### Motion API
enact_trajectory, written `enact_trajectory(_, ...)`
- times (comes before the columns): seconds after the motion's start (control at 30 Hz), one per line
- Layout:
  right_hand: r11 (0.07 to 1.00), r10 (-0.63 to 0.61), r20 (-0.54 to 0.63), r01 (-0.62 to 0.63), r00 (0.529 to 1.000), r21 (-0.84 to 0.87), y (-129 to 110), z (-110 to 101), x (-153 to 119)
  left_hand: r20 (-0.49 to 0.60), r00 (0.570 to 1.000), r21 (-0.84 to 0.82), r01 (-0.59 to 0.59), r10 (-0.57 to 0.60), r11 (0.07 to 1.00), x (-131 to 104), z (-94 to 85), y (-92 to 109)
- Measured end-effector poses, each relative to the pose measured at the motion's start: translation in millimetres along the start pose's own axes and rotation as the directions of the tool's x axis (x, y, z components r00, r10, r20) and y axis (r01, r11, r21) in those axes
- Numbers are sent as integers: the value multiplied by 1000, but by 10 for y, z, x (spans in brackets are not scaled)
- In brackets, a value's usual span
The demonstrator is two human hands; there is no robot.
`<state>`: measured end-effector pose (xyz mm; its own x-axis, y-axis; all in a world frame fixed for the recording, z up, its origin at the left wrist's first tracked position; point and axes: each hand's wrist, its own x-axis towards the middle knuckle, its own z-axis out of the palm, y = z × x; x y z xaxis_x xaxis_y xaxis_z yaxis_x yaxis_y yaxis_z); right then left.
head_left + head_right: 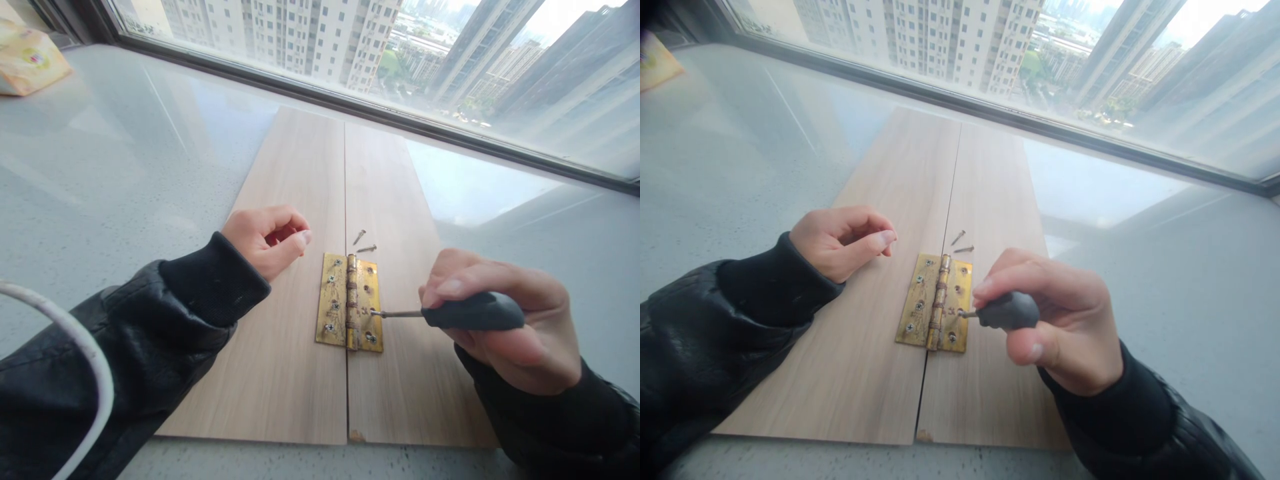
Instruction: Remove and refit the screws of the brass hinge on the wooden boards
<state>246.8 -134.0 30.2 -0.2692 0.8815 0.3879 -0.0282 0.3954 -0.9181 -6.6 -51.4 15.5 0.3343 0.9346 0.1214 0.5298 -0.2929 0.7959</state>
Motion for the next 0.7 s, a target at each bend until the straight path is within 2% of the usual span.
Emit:
enact_trajectory(0.13,992,36,5,-36,999,123,-32,35,25,3,1000,0,-3,3,1000,2,3,-3)
enact_trajectory(0.23,978,118,115,-136,986,159,-76,32,13,7,1000,2,-4,4,1000,2,4,-4)
enact_trajectory(0.33,974,168,182,-191,969,120,-114,11,-16,7,1000,4,-2,2,1000,1,4,-5)
enact_trajectory(0.53,968,136,138,-161,981,191,-72,15,-27,-1,1000,2,-9,9,1000,2,8,-8)
enact_trajectory(0.7,987,102,53,-108,993,120,-47,-7,0,0,1000,-5,-2,2,1000,4,11,-10)
